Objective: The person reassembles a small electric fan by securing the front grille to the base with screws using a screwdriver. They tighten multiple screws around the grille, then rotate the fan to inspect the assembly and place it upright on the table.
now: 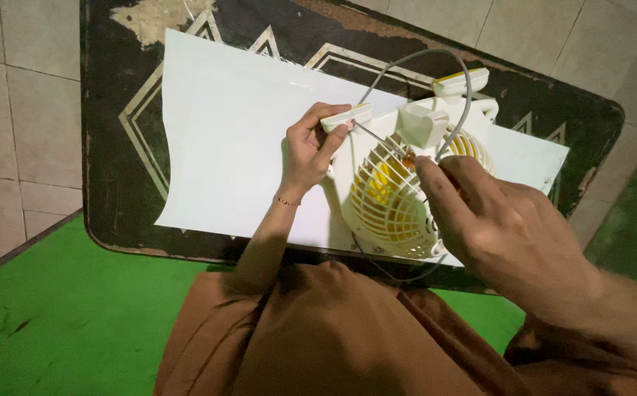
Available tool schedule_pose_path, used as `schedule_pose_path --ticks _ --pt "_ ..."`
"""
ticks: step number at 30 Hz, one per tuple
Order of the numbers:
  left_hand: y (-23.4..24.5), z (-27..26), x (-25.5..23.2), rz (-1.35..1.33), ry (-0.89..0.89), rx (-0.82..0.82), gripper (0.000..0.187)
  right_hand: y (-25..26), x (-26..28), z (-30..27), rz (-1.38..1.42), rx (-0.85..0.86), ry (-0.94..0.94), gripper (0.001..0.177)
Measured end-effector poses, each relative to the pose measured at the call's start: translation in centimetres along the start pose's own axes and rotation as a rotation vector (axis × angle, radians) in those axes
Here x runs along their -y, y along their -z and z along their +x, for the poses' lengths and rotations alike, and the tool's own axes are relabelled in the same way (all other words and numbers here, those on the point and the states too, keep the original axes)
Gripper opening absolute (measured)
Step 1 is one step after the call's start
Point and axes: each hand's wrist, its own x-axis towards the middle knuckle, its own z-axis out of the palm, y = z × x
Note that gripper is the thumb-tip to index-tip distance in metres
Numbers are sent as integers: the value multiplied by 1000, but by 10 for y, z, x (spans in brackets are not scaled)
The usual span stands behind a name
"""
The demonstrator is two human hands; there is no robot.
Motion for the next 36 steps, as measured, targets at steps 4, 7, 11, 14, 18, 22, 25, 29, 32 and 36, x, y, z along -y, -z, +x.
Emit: schedule_pose_path --ticks 4,7,11,14,18,22,25,29,32,36 --pt "-2 -1 -3 -33 2 -4 25 -3 0 -2 -110 -20 79 58" --pt "-3 0 -2 -42 -8 3 25 -4 -1 -1 -252 29 130 60" --pt "-3 1 0 -25 -5 10 25 -4 -4 -3 -242 31 131 60" --pt "-3 1 1 -30 -8 17 26 -2 -8 -5 -134 -115 176 64" --pt "-2 2 1 -36 -19 31 27 2 -15 -7 -69 8 165 62" --pt "-1 3 4 -18 -15 33 27 7 -21 -8 -50 63 110 62" --pt "-1 4 6 -27 -20 32 28 9 -27 -10 -52 78 109 65" --pt "0 3 6 -33 -18 31 29 9 -29 -11 -54 1 123 68" --pt "0 3 7 -25 -31 35 29 9 -30 -11 42 103 79 69" --pt "1 4 7 -11 -33 39 28 8 -31 -8 -3 109 83 69"
